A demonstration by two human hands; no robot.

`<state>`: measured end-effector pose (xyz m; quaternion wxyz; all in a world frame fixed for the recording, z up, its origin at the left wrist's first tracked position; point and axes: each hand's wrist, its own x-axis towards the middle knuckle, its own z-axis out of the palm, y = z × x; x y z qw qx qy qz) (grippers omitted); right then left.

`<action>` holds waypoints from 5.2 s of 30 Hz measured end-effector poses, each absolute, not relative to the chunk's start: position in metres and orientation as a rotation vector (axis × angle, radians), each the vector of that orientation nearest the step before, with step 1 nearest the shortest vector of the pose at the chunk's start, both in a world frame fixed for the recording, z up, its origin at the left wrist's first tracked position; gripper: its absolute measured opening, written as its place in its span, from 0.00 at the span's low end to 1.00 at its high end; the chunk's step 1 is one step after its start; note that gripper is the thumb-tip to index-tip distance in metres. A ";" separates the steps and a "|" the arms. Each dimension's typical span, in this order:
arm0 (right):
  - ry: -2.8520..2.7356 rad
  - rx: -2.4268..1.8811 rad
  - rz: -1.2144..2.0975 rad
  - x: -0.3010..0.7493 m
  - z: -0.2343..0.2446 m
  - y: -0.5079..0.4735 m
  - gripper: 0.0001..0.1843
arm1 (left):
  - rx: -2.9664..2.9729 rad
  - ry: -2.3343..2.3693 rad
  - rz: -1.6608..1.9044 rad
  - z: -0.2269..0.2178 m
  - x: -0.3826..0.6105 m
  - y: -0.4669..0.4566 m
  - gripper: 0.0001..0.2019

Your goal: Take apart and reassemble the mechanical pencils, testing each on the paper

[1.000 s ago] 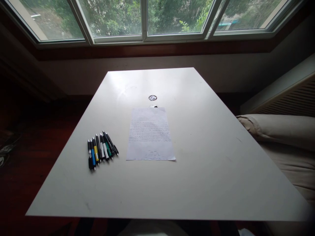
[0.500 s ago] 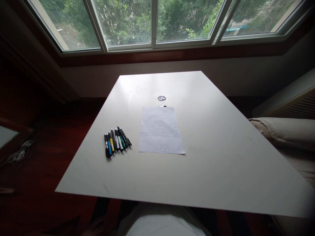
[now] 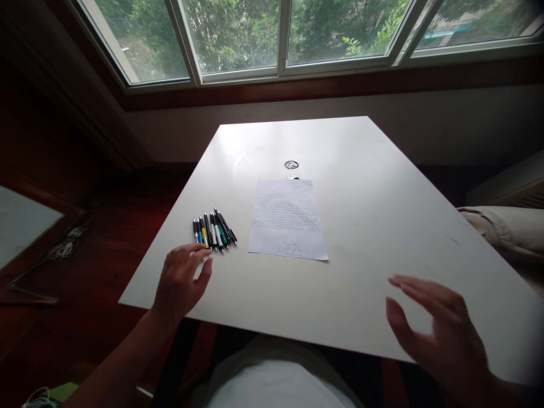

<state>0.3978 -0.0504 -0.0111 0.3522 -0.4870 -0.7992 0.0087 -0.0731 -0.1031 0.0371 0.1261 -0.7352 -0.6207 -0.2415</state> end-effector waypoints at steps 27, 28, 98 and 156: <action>-2.497 -1.062 0.304 0.321 -0.036 0.064 0.28 | -2.018 -2.234 -0.235 -0.018 -0.064 -0.013 0.24; -2.495 -1.061 0.300 0.321 -0.036 0.064 0.28 | -2.026 -2.219 -0.245 -0.019 -0.065 -0.014 0.24; -2.428 -1.083 0.341 0.320 -0.045 0.062 0.26 | -2.051 -2.218 -0.404 -0.028 -0.079 -0.004 0.24; -2.605 -1.016 0.295 0.295 -0.019 0.070 0.33 | -2.682 -1.600 -0.322 -0.038 0.059 0.050 0.28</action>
